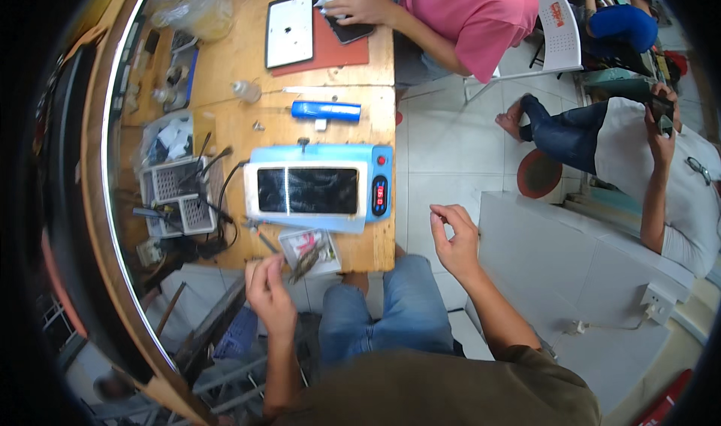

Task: The person removes a smartphone screen from a heated pressing station, uses a screwdriver to pry and separate the display, wipes the surface with a cloth, and applies adhesive to the back of the screen. The person then repositions the screen on the station.

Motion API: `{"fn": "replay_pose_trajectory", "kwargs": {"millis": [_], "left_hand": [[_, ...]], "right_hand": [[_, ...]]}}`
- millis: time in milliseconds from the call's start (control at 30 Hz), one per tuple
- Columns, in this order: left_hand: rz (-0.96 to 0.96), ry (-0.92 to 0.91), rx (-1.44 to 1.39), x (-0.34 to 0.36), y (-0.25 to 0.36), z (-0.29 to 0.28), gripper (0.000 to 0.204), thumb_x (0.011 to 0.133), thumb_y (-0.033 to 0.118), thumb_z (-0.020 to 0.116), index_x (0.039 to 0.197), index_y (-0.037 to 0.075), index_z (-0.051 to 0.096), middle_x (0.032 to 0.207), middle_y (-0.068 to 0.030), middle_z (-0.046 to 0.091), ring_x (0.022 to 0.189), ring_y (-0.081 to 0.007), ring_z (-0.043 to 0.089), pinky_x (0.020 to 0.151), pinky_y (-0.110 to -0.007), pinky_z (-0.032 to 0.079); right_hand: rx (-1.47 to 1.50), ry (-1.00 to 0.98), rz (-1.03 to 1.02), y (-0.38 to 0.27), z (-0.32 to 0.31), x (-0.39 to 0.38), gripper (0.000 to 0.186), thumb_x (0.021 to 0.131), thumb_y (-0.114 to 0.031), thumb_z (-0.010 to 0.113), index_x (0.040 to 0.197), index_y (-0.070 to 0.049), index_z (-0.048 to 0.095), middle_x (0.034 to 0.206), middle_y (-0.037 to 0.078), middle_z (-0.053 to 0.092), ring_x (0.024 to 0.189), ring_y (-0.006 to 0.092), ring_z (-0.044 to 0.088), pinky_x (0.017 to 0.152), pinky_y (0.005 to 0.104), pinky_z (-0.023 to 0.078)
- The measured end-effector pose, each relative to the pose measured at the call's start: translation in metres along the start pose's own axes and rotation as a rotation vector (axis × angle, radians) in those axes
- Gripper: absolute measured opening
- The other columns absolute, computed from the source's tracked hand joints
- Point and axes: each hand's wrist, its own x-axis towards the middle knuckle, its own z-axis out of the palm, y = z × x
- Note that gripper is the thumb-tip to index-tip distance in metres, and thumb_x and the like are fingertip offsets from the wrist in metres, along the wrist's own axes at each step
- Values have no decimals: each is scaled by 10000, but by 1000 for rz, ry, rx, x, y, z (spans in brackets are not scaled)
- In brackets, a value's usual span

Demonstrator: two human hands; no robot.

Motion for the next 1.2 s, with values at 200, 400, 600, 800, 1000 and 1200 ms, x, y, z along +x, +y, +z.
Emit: {"fn": "replay_pose_trajectory", "kwargs": {"millis": [200,400,600,800,1000,1200], "left_hand": [[-19,21,-70,-13,-4,2,266,921,-5,648,1186,2,629,1053,-126,578,846,-237,589,792,-357,493],[-78,150,73,4,-47,23,267,875,-38,690,1135,-11,634,1056,-138,590,818,-244,603,795,-380,518],[-170,201,-37,29,-98,38,181,900,11,681,1064,-59,709,1059,-226,712,862,-334,721,793,-416,559],[-108,17,192,-2,-101,38,219,909,190,710,982,-17,718,895,-196,728,854,-359,710,806,-461,551],[-245,79,356,-7,-90,45,165,847,165,718,876,3,711,828,-179,701,821,-392,683,785,-499,533],[-333,305,358,-20,-57,51,228,919,182,686,1023,-21,696,971,-207,675,931,-413,654,850,-489,511]], "right_hand": [[-32,-271,257,36,-13,-111,179,924,-93,671,1064,4,726,919,151,706,764,239,680,705,345,546],[-118,-378,502,63,-40,-166,236,916,-156,676,1087,-5,735,933,179,751,812,265,731,776,365,586],[-99,-241,498,94,-75,-178,236,917,-173,686,1074,-6,742,931,179,765,843,252,739,789,371,585],[3,-122,556,116,-86,-174,218,909,-158,691,1060,-12,748,884,141,756,800,212,714,756,352,568],[0,-136,265,92,-83,-63,202,919,-149,683,1062,-18,739,861,150,740,758,216,702,726,356,562],[-33,-423,-283,12,-45,143,209,907,-127,676,1088,-41,734,956,170,727,836,335,703,756,404,562]]}}
